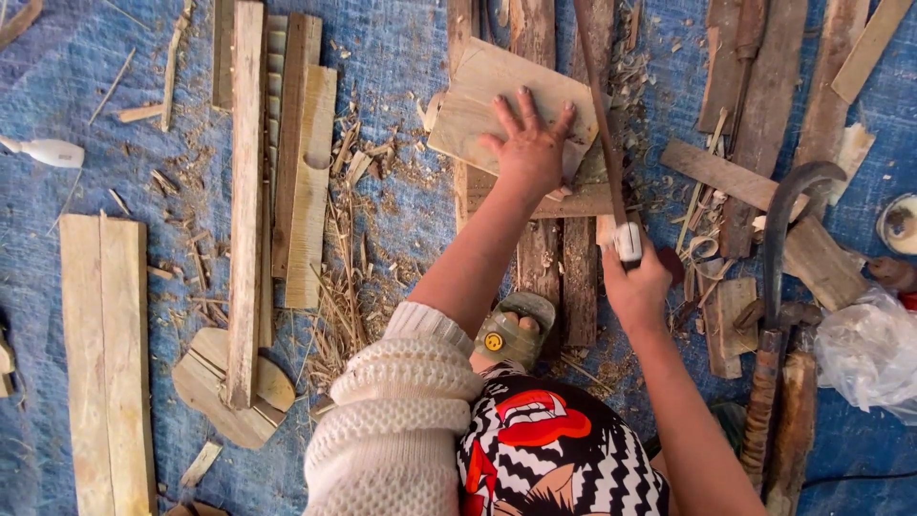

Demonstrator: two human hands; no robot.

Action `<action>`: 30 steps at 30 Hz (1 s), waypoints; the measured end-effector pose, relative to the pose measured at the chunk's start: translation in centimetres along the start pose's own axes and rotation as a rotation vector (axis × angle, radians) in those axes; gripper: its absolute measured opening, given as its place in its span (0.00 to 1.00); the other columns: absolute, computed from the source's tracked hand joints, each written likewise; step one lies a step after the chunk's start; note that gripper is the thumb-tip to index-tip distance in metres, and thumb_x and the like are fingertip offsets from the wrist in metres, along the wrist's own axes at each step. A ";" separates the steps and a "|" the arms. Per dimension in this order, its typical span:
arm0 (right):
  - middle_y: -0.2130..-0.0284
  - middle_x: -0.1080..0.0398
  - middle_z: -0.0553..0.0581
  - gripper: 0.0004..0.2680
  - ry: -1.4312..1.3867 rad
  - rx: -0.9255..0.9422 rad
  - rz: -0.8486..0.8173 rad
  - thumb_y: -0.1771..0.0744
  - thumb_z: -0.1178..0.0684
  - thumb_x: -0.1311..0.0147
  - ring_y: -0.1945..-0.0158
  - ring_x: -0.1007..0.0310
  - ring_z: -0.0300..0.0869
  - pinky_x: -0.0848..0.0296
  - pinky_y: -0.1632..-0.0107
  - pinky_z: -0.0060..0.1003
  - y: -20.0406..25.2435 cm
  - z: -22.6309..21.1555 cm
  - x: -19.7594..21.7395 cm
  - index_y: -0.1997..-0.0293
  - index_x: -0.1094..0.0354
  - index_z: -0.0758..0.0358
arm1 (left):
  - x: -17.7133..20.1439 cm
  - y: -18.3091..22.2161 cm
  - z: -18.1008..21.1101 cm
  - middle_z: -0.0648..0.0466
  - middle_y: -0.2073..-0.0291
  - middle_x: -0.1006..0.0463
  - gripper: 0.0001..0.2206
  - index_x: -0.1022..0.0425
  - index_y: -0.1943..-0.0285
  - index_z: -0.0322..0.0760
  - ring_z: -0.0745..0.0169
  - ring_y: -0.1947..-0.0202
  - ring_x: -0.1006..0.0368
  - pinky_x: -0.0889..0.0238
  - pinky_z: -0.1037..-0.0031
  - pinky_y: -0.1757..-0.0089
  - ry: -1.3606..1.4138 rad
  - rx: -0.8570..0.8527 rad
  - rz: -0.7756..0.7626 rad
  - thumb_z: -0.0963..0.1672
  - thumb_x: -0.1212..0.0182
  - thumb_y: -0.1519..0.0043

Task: A person uses a hand saw to cut through a small piece of wood while sitting on a tarp on the floor.

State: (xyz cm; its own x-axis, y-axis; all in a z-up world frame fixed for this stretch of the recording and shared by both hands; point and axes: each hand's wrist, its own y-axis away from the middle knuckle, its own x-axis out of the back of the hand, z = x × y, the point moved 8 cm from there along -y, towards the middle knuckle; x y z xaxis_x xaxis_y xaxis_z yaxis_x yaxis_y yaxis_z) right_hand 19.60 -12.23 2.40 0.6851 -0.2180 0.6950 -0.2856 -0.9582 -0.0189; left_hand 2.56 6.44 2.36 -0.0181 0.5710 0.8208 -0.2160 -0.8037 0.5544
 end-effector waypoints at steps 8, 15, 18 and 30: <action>0.66 0.23 0.67 0.14 -0.016 -0.038 -0.022 0.33 0.58 0.39 0.72 0.25 0.48 0.27 0.70 0.40 0.5 0.8 -0.2 0.43 0.30 0.76 | 0.1 0.7 0.2 0.37 0.23 0.75 0.43 0.63 0.18 0.69 0.17 0.29 0.81 0.64 0.26 0.38 0.019 -0.005 -0.026 0.48 0.35 0.39; 0.67 0.23 0.65 0.12 -0.019 -0.055 -0.029 0.33 0.57 0.39 0.71 0.26 0.47 0.28 0.68 0.40 2.0 0.4 0.6 0.46 0.29 0.75 | 0.6 0.7 0.0 0.37 0.23 0.76 0.43 0.64 0.18 0.69 0.17 0.29 0.82 0.64 0.25 0.38 0.007 -0.002 -0.036 0.51 0.35 0.38; 0.70 0.23 0.66 0.11 0.006 0.011 -0.033 0.33 0.60 0.38 0.76 0.28 0.45 0.30 0.75 0.35 -0.2 0.4 -0.2 0.49 0.28 0.79 | 0.5 0.7 0.2 0.38 0.23 0.77 0.44 0.63 0.18 0.70 0.17 0.29 0.83 0.66 0.24 0.38 0.026 -0.003 -0.045 0.50 0.33 0.39; 0.68 0.22 0.66 0.14 0.048 -0.027 -0.048 0.34 0.59 0.38 0.73 0.25 0.46 0.28 0.71 0.38 -1.1 1.9 -0.4 0.45 0.29 0.77 | 0.4 0.6 0.2 0.37 0.23 0.75 0.45 0.62 0.18 0.68 0.17 0.30 0.82 0.64 0.23 0.39 0.026 -0.010 -0.024 0.49 0.32 0.40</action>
State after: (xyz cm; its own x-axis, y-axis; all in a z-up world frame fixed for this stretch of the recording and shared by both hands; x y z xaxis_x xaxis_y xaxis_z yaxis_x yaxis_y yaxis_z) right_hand 20.92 -11.42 0.77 0.6659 -0.1626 0.7281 -0.2722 -0.9616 0.0342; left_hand 2.65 6.14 3.10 -0.0379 0.5941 0.8035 -0.2263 -0.7883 0.5722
